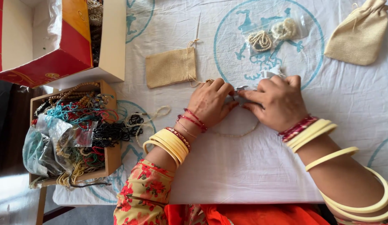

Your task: Sorting various jewelry items including necklaces and bangles into boxes and pouches.

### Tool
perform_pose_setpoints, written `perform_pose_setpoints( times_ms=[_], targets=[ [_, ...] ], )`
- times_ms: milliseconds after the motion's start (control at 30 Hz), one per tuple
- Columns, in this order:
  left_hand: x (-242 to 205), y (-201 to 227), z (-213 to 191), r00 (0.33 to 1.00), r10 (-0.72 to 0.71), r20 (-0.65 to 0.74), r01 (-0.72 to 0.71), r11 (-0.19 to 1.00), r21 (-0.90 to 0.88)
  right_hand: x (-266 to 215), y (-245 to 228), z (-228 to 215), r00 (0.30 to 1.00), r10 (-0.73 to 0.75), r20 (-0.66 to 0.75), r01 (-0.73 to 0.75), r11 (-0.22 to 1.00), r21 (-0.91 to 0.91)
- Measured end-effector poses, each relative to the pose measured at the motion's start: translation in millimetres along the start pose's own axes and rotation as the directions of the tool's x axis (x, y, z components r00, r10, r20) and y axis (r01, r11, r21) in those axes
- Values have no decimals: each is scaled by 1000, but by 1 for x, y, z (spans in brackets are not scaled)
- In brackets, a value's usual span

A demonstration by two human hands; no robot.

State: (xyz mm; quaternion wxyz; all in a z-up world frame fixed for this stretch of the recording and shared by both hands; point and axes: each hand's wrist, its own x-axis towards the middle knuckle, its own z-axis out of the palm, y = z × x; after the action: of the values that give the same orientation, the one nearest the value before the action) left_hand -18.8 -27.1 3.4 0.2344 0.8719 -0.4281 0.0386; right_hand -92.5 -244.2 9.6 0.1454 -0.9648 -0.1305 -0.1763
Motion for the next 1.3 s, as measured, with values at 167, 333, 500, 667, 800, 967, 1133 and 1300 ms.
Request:
perform_pose_setpoints(
  times_ms=[167, 333, 500, 667, 800, 967, 1133, 1300],
  targets=[
    [-5, -12, 7, 997, -46, 63, 47, 999, -14, -9, 22, 13, 998, 63, 9, -62, 994, -87],
    [-9, -14, -21, 969, -91, 228, 86, 996, 36, -15, 42, 1, 985, 162, -53, -168, 978, -128],
    [-3, 5, -30, 987, -69, 144, 67, 998, 20, -11, 30, 9, 986, 109, -123, -121, 988, -92],
    [0, -8, 20, 989, -140, 39, 140, 990, 4, -3, 5, 6, 999, -38, -31, 36, 997, -74],
    [-2, -12, 9, 988, -126, 91, 127, 992, -12, -7, 21, 14, 999, 31, -25, -33, 993, -113],
    [-6, -11, -5, 962, -128, 242, 98, 986, 133, -21, 50, 19, 984, 141, -108, -156, 976, -154],
    [4, 2, -21, 975, -175, 135, 177, 984, -5, -15, 31, 17, 989, 32, -142, -51, 989, -137],
    [2, -17, 12, 998, -64, -16, 64, 997, -42, -4, 5, 19, 991, -123, -52, 117, 986, -117]
  ],
)
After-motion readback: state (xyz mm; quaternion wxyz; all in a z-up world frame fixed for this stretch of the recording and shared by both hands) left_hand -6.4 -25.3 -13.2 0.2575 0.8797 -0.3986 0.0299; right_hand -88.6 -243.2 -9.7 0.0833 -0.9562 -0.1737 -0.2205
